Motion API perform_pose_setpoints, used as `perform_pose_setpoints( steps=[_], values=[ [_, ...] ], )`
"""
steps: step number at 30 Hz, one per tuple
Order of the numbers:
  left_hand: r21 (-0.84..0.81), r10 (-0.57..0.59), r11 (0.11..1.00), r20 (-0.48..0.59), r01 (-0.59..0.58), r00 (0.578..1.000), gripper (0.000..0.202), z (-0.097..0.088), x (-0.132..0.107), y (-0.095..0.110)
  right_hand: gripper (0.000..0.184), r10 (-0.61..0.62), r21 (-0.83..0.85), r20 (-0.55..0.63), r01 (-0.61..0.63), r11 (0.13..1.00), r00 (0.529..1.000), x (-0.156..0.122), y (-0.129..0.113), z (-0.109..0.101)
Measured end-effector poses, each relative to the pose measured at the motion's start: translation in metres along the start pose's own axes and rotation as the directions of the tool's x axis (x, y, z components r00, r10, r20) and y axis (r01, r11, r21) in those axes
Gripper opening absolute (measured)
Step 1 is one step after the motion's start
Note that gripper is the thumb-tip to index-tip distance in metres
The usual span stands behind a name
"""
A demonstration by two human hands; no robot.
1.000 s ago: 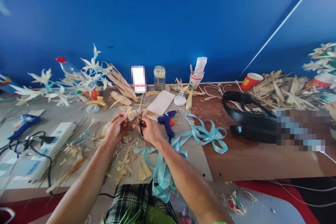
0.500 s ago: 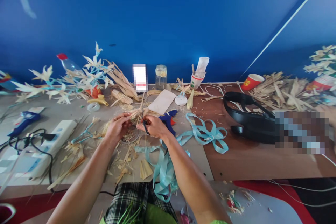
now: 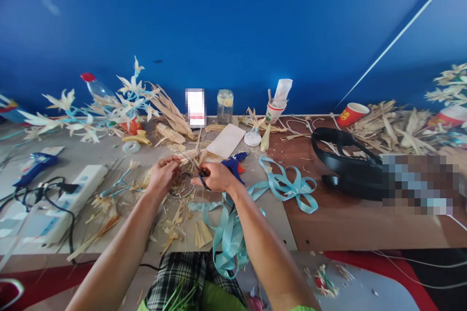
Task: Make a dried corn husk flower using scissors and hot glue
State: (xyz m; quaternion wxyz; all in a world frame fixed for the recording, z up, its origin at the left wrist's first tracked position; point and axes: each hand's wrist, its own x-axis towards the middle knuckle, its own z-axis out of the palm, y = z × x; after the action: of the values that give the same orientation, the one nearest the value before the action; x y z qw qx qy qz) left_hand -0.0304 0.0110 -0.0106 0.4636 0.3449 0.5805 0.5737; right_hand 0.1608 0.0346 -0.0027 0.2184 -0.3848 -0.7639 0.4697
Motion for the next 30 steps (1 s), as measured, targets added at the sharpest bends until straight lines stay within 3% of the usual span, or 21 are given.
perform_pose_setpoints(
  steps=[5,17,22,30],
  values=[
    [0.169,0.047,0.984,0.023,-0.05,0.999,0.016,0.001,-0.003,0.002,0.027,0.011,-0.089,-0.014,-0.013,0.996,1.0,0.0,-0.004,-0.003],
    [0.307,0.078,0.948,0.041,-0.087,0.996,0.02,-0.001,-0.004,0.003,0.035,0.047,-0.043,0.023,-0.046,0.998,0.999,0.001,-0.002,-0.006],
    [0.244,0.075,0.967,0.022,-0.078,0.997,0.018,0.0,-0.004,0.005,0.035,0.034,-0.072,0.041,-0.03,0.997,0.999,0.001,-0.001,-0.01],
    [-0.049,0.029,0.998,0.003,-0.029,1.0,0.021,-0.001,0.003,0.004,0.035,0.024,-0.082,0.057,-0.019,0.996,0.998,0.001,0.004,-0.01]
  ],
)
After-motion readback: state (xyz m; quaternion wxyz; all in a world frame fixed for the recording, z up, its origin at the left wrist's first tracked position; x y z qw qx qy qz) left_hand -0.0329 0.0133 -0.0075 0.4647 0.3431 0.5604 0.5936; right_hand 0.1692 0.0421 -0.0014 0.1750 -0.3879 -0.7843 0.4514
